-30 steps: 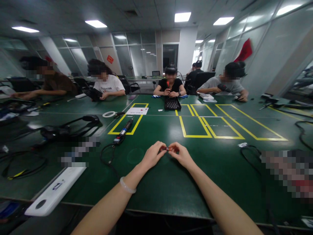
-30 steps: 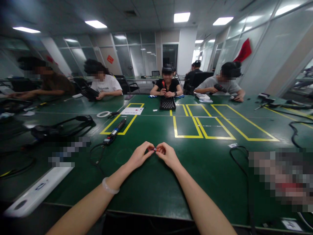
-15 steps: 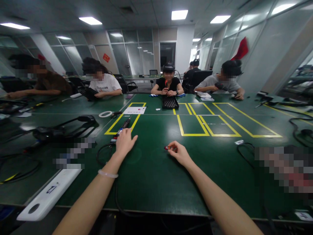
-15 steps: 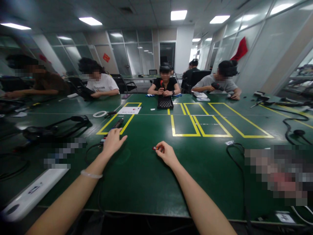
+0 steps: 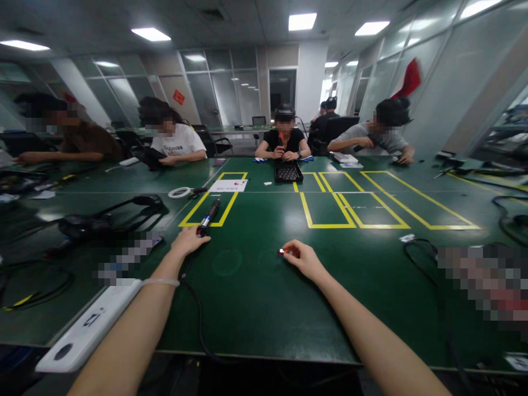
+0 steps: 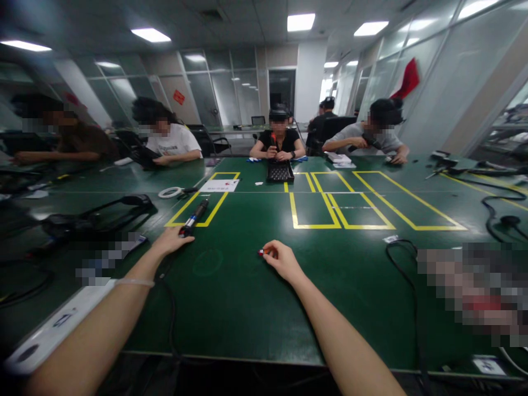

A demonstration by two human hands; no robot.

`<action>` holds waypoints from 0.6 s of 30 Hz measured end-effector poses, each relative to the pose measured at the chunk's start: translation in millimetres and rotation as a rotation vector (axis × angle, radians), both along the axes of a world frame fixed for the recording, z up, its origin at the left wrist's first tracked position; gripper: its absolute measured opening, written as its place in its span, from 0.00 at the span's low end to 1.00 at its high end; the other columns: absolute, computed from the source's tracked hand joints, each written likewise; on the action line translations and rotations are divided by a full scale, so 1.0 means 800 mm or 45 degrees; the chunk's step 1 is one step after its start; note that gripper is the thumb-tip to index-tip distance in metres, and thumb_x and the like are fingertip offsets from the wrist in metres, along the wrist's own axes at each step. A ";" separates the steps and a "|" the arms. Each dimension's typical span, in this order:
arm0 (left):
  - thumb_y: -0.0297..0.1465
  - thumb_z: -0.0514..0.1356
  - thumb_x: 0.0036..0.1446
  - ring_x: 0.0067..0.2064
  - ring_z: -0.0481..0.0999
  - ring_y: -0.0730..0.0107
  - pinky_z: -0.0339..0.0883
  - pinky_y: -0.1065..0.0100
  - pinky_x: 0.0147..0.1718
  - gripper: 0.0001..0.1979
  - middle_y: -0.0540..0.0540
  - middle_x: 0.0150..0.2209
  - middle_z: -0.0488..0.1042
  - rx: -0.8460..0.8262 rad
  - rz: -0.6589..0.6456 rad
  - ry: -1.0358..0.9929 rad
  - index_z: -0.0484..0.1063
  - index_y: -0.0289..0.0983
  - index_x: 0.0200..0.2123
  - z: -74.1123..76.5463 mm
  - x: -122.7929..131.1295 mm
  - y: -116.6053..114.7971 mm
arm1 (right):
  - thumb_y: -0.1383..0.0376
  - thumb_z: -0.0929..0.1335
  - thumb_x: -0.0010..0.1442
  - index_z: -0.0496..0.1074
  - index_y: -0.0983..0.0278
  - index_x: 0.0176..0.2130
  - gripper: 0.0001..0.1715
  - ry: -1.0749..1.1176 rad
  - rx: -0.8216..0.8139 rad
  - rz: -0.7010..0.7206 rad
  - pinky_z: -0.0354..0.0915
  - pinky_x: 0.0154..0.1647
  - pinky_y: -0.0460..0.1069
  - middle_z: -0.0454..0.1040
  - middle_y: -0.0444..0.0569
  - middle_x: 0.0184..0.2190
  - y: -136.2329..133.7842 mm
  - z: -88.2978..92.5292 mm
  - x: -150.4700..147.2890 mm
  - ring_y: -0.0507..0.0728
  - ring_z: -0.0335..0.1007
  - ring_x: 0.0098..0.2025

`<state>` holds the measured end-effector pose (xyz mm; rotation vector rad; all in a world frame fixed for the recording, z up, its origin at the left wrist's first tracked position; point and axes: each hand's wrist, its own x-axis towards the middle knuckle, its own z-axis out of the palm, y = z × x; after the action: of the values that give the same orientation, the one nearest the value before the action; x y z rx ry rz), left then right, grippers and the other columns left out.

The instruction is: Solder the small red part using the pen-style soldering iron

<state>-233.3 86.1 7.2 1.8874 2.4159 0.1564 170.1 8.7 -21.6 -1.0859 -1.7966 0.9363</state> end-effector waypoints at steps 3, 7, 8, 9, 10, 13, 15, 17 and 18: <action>0.53 0.53 0.49 0.52 0.68 0.48 0.65 0.57 0.42 0.34 0.36 0.53 0.64 -0.005 -0.006 0.043 0.62 0.39 0.54 0.003 0.031 -0.018 | 0.65 0.67 0.55 0.71 0.65 0.38 0.09 -0.008 0.018 0.019 0.58 0.28 0.44 0.69 0.43 0.27 -0.002 0.002 0.000 0.50 0.61 0.26; 0.52 0.52 0.50 0.50 0.68 0.49 0.66 0.55 0.40 0.32 0.38 0.50 0.66 0.052 -0.076 0.049 0.62 0.40 0.54 0.007 0.084 -0.043 | 0.65 0.68 0.55 0.72 0.65 0.37 0.08 -0.025 0.058 0.000 0.58 0.29 0.45 0.69 0.44 0.29 -0.003 0.003 -0.001 0.50 0.61 0.27; 0.51 0.52 0.50 0.50 0.68 0.50 0.66 0.56 0.40 0.31 0.38 0.49 0.66 0.064 -0.108 0.047 0.62 0.40 0.54 0.008 0.097 -0.048 | 0.66 0.68 0.55 0.72 0.65 0.38 0.08 -0.029 0.053 -0.004 0.58 0.29 0.45 0.69 0.44 0.28 -0.003 0.003 -0.001 0.50 0.61 0.27; 0.51 0.52 0.51 0.49 0.68 0.51 0.66 0.57 0.39 0.30 0.38 0.48 0.66 0.075 -0.146 0.045 0.63 0.40 0.53 0.008 0.110 -0.053 | 0.66 0.68 0.55 0.72 0.65 0.38 0.08 -0.034 0.041 -0.005 0.58 0.29 0.45 0.69 0.43 0.28 -0.004 0.004 -0.002 0.50 0.61 0.27; 0.50 0.53 0.51 0.49 0.68 0.52 0.66 0.58 0.39 0.30 0.39 0.48 0.66 0.085 -0.186 0.044 0.63 0.40 0.52 0.008 0.123 -0.057 | 0.66 0.68 0.55 0.71 0.65 0.38 0.08 -0.037 0.027 -0.004 0.58 0.28 0.45 0.69 0.43 0.27 -0.004 0.004 -0.002 0.50 0.61 0.27; 0.49 0.53 0.52 0.48 0.68 0.55 0.66 0.60 0.38 0.28 0.39 0.47 0.66 0.110 -0.297 0.049 0.64 0.39 0.51 0.008 0.161 -0.070 | 0.66 0.67 0.55 0.71 0.65 0.38 0.08 -0.029 0.016 0.008 0.57 0.28 0.44 0.68 0.42 0.26 -0.006 0.006 -0.004 0.50 0.61 0.26; 0.48 0.53 0.52 0.47 0.68 0.56 0.65 0.61 0.39 0.27 0.40 0.47 0.66 0.119 -0.354 0.055 0.64 0.39 0.50 0.008 0.185 -0.078 | 0.67 0.67 0.55 0.70 0.65 0.38 0.08 -0.018 0.044 0.025 0.57 0.28 0.44 0.68 0.42 0.27 -0.006 0.005 -0.005 0.50 0.61 0.27; 0.48 0.54 0.52 0.47 0.68 0.57 0.65 0.62 0.40 0.26 0.40 0.47 0.66 0.134 -0.405 0.063 0.64 0.38 0.49 0.006 0.207 -0.085 | 0.67 0.67 0.56 0.70 0.64 0.37 0.06 -0.021 0.097 0.044 0.58 0.29 0.44 0.68 0.43 0.29 -0.005 0.003 -0.006 0.50 0.61 0.27; 0.47 0.54 0.52 0.47 0.67 0.58 0.64 0.63 0.40 0.25 0.40 0.47 0.66 0.146 -0.432 0.065 0.64 0.38 0.49 0.006 0.218 -0.088 | 0.68 0.67 0.56 0.70 0.64 0.37 0.06 -0.030 0.128 0.051 0.58 0.29 0.44 0.69 0.43 0.29 -0.004 0.001 -0.007 0.50 0.61 0.28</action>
<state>-59.2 15.4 11.8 2.3427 2.1139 0.2320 164.8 5.1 -20.7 -1.0048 -1.8702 0.8501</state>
